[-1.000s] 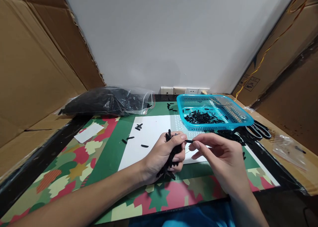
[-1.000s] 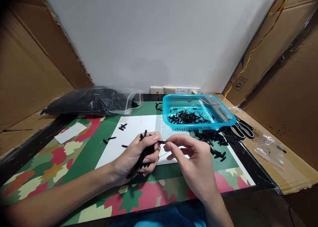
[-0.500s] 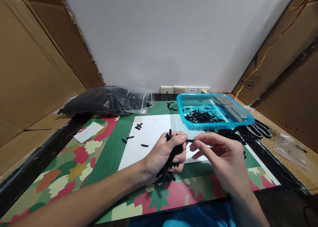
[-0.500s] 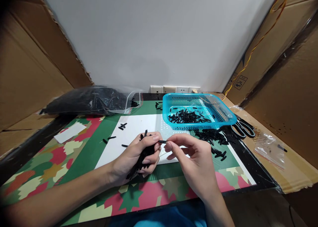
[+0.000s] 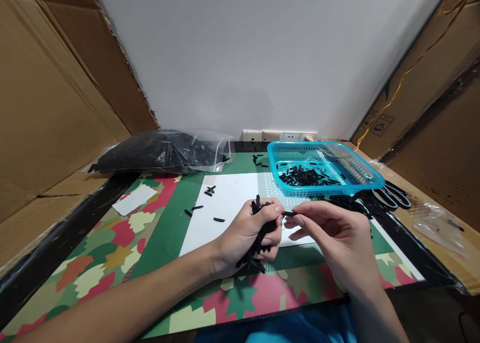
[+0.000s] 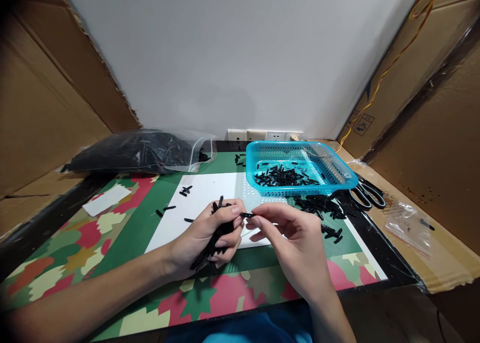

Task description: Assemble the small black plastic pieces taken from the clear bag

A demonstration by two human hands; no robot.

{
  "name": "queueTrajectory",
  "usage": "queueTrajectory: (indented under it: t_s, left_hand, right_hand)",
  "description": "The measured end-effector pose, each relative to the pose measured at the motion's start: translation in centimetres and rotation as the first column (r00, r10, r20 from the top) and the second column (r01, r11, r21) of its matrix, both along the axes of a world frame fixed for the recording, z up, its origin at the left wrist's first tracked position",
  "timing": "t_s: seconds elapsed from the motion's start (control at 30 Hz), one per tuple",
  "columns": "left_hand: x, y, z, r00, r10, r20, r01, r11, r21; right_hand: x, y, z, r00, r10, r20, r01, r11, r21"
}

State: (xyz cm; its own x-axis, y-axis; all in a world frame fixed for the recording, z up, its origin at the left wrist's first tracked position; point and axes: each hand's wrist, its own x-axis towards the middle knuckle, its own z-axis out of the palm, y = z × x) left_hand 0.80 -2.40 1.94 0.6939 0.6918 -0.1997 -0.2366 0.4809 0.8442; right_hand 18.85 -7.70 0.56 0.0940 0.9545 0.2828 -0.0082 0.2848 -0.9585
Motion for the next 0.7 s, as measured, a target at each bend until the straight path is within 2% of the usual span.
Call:
queueTrajectory:
  t_s: [0.3,0.7]
  left_hand:
    - [-0.04,-0.04,-0.16,1.0,-0.003,0.007,0.003,1.0,-0.014]
    - [0.03,-0.01,-0.19,1.0,-0.012,0.003,0.012,1.0,-0.011]
  right_hand:
    - [-0.09,-0.2,0.25,0.999,-0.013,-0.033,0.015,0.999,0.04]
    - [-0.22,-0.09,0.43,0.997,-0.066,0.038,0.065,0.998,0.023]
